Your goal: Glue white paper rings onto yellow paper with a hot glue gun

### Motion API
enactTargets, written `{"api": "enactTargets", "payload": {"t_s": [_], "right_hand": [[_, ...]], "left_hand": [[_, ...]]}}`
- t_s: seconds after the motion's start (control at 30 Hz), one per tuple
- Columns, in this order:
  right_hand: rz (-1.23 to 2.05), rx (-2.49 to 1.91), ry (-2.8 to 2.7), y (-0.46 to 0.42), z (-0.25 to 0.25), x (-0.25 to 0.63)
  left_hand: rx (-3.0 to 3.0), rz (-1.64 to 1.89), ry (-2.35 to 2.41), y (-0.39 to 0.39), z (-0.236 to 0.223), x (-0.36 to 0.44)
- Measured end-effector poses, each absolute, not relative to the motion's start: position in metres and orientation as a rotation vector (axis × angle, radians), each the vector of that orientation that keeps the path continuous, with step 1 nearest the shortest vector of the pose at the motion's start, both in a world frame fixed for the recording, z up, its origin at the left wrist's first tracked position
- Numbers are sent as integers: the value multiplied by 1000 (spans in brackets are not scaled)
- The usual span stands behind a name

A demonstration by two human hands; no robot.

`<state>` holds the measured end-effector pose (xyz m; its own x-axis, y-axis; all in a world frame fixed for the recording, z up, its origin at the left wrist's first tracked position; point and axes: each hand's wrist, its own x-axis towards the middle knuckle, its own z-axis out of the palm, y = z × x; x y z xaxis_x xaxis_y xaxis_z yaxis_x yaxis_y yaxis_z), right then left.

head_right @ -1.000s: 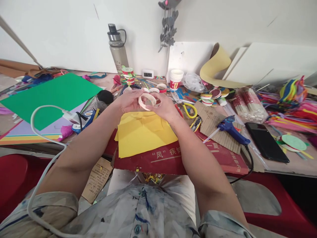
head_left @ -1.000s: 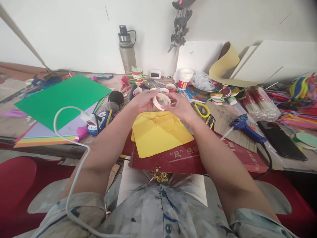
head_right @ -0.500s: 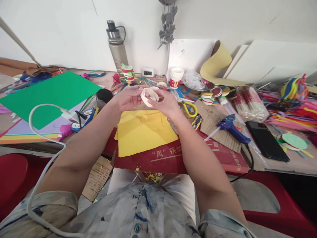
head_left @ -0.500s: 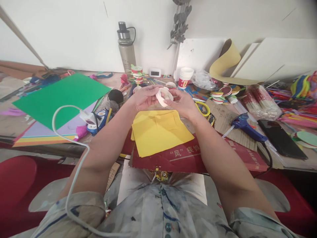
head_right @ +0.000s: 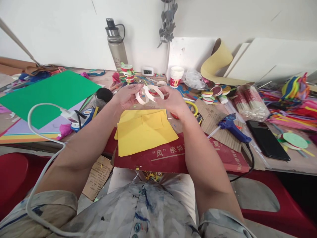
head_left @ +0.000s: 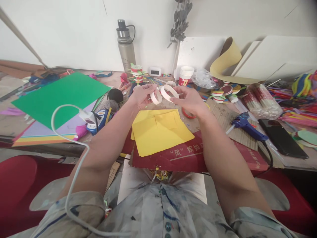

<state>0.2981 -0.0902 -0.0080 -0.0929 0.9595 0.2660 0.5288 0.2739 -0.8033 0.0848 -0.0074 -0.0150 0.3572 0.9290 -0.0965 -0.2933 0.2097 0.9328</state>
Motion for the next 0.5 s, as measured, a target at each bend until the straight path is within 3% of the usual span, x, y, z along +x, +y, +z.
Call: {"api": "enactTargets", "payload": {"t_s": [0.17, 0.33, 0.5], "right_hand": [[837, -1427, -2196, -101, 7, 315], [643, -1457, -2561, -99, -1, 307], [675, -1465, -2623, -94, -11, 303]], "left_hand": [[894, 1073, 824, 5, -19, 78], [875, 1091, 776, 9, -19, 76], [883, 1088, 784, 5, -16, 77]]}}
